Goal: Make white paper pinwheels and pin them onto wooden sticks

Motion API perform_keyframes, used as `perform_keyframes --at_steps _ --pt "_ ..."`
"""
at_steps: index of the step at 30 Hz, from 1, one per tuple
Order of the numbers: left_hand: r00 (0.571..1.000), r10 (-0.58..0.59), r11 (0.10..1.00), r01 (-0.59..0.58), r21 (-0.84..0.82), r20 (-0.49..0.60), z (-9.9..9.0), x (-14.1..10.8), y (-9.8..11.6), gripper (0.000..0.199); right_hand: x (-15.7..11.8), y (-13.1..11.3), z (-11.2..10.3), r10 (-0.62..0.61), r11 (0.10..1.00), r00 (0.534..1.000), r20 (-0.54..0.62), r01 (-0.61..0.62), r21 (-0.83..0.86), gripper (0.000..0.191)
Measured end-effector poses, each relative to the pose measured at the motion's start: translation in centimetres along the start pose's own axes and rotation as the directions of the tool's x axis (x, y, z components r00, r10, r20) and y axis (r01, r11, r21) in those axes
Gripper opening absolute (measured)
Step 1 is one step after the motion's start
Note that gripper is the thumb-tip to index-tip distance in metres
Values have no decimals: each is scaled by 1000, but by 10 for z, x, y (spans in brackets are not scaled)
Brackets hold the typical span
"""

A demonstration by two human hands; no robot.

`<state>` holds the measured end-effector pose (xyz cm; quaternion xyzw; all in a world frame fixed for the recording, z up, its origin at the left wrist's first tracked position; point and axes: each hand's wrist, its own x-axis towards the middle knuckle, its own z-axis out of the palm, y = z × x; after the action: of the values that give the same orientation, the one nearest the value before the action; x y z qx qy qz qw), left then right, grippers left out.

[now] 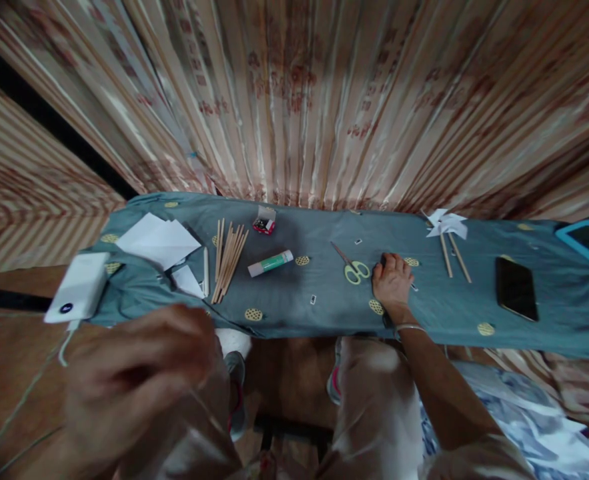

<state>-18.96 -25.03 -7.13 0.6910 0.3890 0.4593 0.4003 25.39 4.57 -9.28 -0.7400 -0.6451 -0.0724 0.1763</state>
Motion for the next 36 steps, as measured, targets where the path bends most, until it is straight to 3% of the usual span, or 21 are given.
perform_keyframes --at_steps 1,2,4,5,7,10,13,18,26,31,36 --pt "989 -44 998 49 38 -141 -9 71 13 17 0 0 0 1 1000 1000 1 -1 -5 44" --pt "952 -83 992 108 70 -296 -17 137 26 14 0 0 0 3 1000 1000 1 -3 -8 44" --pt "895 -64 990 112 82 -442 -30 233 46 20 0 0 1 3 1000 1000 -2 -3 -9 43" --pt "876 -62 990 113 80 -479 -37 261 48 22 0 1 1 -1 1000 1000 -6 1 -9 43" --pt "823 -93 978 181 105 -560 -51 284 37 23 0 1 2 -10 1000 1000 -16 9 -9 43" --pt "755 -162 921 346 177 -635 -75 273 -5 20 0 2 2 -13 1000 1000 -16 13 -15 43" --pt "699 -150 828 476 298 -699 -97 255 -39 19 0 1 2 -5 1000 1000 -10 5 -19 44" --pt "669 -138 628 630 457 -731 -122 237 -53 34 0 0 1 -6 1000 1000 -13 6 -1 44" --pt "780 -111 469 588 659 -616 -134 222 -73 40 0 2 1 -1 1000 1000 -10 1 -13 43" --pt "796 -142 403 590 700 -589 -135 224 -78 42 0 2 2 -5 1000 1000 -14 5 -7 43" --pt "797 -157 405 590 698 -583 -140 222 -79 41 3 1 3 25 1000 1000 -1 -25 -10 43"
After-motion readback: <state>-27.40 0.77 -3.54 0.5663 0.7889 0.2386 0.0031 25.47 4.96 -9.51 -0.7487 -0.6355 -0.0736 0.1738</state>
